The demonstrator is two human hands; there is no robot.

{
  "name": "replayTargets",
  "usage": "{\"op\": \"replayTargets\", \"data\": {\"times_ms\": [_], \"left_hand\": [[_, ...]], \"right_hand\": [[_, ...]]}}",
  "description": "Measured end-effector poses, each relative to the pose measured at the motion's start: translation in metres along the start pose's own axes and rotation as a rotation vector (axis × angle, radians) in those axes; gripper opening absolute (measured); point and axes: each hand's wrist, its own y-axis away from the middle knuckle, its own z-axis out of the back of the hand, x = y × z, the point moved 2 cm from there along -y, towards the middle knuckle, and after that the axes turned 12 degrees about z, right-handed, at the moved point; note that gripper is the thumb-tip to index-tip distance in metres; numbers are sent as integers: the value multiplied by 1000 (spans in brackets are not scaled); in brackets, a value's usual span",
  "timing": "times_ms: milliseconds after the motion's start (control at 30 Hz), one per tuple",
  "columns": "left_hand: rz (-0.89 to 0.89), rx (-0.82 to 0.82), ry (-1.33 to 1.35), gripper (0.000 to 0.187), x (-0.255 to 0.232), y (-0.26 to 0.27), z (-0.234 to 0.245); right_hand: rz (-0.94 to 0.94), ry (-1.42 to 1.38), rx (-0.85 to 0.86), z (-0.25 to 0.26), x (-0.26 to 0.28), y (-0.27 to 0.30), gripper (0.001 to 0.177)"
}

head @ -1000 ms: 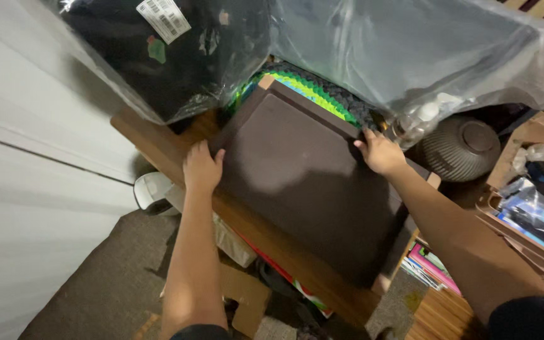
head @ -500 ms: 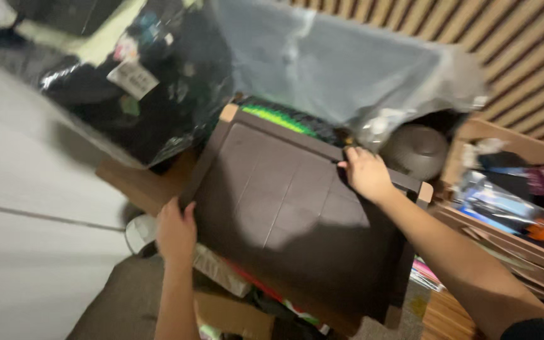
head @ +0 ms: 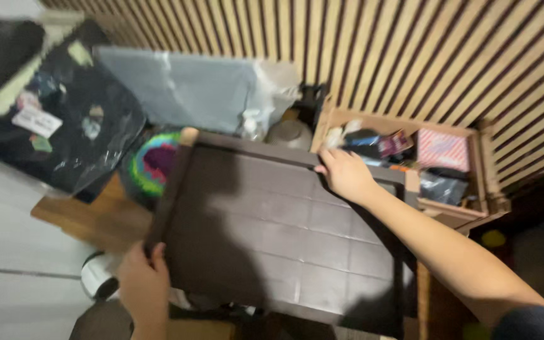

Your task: The person assembles a small plastic drawer unit by attaching side panels and a top cover, then inserts a drawer filled with miscellaneous items and closes it.

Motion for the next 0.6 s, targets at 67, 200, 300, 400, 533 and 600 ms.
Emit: {"op": "replayTargets", "data": {"times_ms": [67,200,300,400,533,600], "left_hand": [[-34,-5,56,48,-34,21,-4],[-170,-15,224,47,-113,62,-29],[-188,80,351,44,-171,82,-49],[-281,24,409,42,-229,88,-66],[-321,167,369,40,-283,93,-94],[-317,185,387,41,-307,88,-111]], "right_hand": [[12,29,-51,26,-28,28,36],[-71,149,4,66,-100,87,35],[-152,211,68,89,-156,123,33],[-197,264,72,104,-206,147,34],[-206,302,81,111,-266,168,34],[-246,345,138,107,-292,173,34]]}}
